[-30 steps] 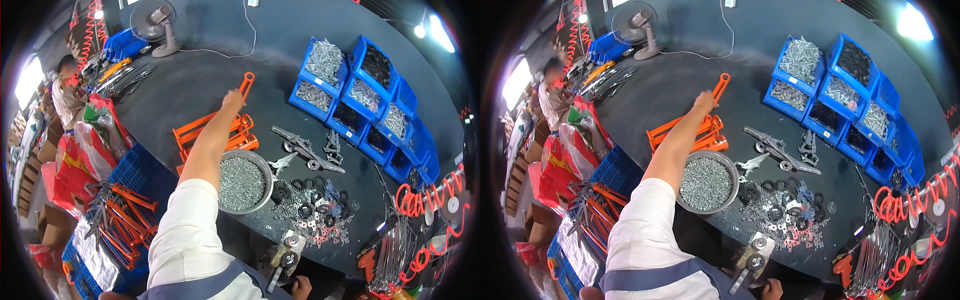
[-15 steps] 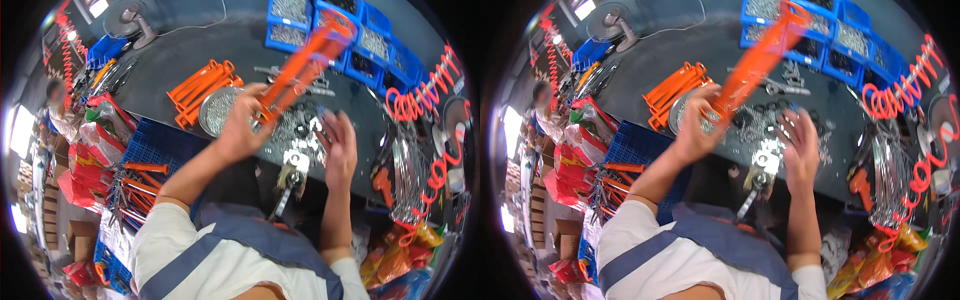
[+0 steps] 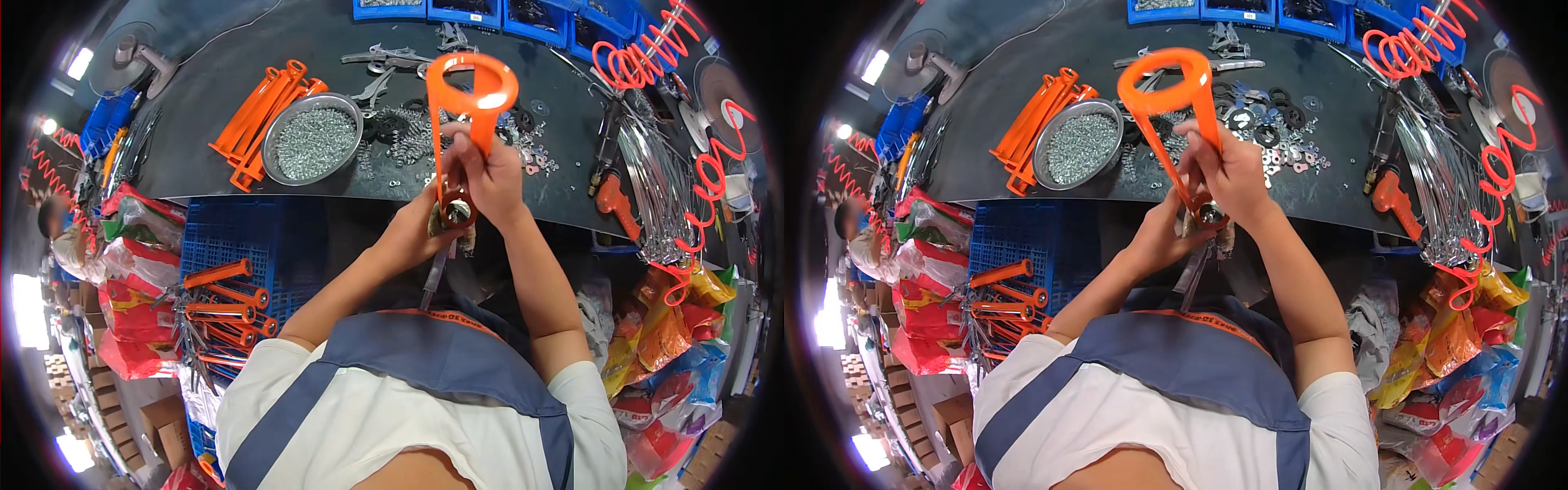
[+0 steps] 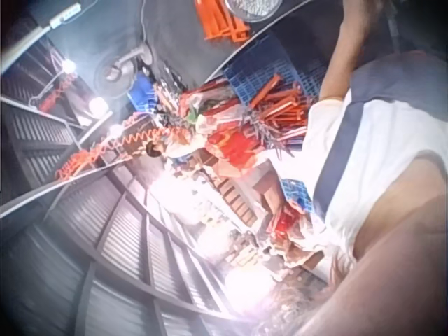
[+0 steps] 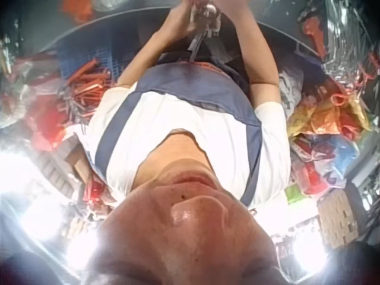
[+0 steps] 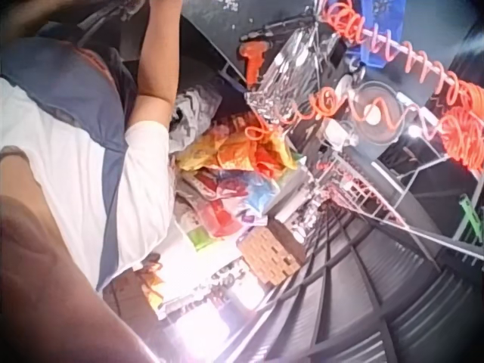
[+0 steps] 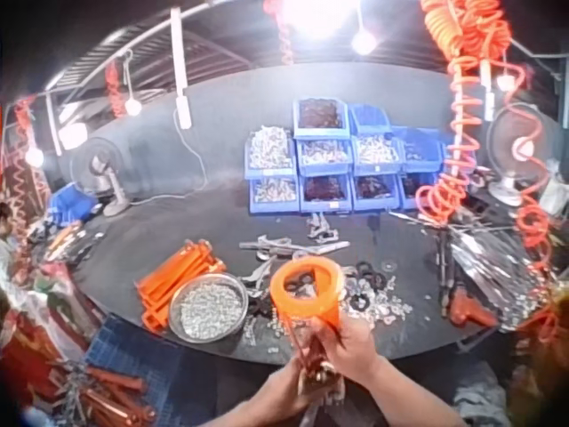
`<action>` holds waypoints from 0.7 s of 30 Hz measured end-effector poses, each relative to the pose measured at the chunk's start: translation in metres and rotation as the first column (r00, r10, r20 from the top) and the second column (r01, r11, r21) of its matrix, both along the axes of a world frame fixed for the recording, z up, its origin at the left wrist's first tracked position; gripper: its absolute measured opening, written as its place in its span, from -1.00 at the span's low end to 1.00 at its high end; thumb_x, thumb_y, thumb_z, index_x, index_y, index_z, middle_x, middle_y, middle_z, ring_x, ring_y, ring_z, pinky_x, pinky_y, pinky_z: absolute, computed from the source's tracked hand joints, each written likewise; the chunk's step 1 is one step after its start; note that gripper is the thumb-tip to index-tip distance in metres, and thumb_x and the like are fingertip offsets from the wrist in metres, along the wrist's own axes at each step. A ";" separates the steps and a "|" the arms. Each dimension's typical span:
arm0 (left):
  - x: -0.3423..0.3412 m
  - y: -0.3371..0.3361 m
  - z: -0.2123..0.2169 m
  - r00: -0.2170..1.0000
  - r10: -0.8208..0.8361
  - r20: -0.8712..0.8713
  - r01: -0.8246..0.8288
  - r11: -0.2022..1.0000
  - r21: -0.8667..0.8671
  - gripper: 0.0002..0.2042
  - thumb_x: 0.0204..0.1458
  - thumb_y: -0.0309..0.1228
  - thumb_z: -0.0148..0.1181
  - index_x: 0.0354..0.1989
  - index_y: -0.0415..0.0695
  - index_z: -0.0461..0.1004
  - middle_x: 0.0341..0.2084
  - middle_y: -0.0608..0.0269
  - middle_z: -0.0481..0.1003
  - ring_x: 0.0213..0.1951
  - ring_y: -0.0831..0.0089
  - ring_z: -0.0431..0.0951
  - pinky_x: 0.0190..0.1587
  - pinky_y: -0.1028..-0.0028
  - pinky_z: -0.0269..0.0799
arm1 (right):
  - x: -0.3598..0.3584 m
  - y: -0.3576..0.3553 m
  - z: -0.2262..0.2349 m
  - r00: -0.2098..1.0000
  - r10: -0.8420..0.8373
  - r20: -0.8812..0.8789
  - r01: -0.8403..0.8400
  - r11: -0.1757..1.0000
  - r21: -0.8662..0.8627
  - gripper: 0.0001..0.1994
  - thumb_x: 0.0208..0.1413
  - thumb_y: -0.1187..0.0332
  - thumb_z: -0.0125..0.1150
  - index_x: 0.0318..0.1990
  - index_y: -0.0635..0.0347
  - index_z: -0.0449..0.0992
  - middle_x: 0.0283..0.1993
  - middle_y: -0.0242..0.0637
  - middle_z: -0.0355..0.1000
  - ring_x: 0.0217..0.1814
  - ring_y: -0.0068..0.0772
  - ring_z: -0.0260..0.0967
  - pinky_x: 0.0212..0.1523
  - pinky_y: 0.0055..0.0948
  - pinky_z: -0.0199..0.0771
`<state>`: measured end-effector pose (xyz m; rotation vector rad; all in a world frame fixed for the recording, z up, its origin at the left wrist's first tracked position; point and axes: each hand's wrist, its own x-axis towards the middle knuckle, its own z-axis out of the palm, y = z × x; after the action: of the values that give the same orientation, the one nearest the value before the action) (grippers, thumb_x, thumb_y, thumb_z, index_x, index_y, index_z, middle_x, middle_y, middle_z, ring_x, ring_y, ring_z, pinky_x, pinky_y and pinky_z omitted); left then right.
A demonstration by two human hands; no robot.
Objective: The worker is assembling metal hardware components using brackets and an air-powered drill.
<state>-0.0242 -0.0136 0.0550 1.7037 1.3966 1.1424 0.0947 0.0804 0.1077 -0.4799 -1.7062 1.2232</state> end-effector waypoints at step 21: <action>0.023 -0.009 -0.032 0.947 0.307 -0.094 -0.270 0.920 0.283 -0.40 -0.41 -0.49 0.45 -0.08 -0.16 0.32 -0.23 0.11 0.39 -0.15 0.07 0.36 -0.11 0.22 0.28 | 0.089 -0.016 -0.084 0.948 -0.306 0.089 0.319 0.906 -0.279 -0.84 0.17 0.46 0.05 -0.15 0.32 0.47 -0.28 -0.32 0.46 -0.33 -0.65 0.35 -0.33 -0.66 0.35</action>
<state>-0.0012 -0.0223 0.0234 1.8311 1.6859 1.4556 0.1838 0.0645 0.0236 -0.9276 -1.4180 1.2341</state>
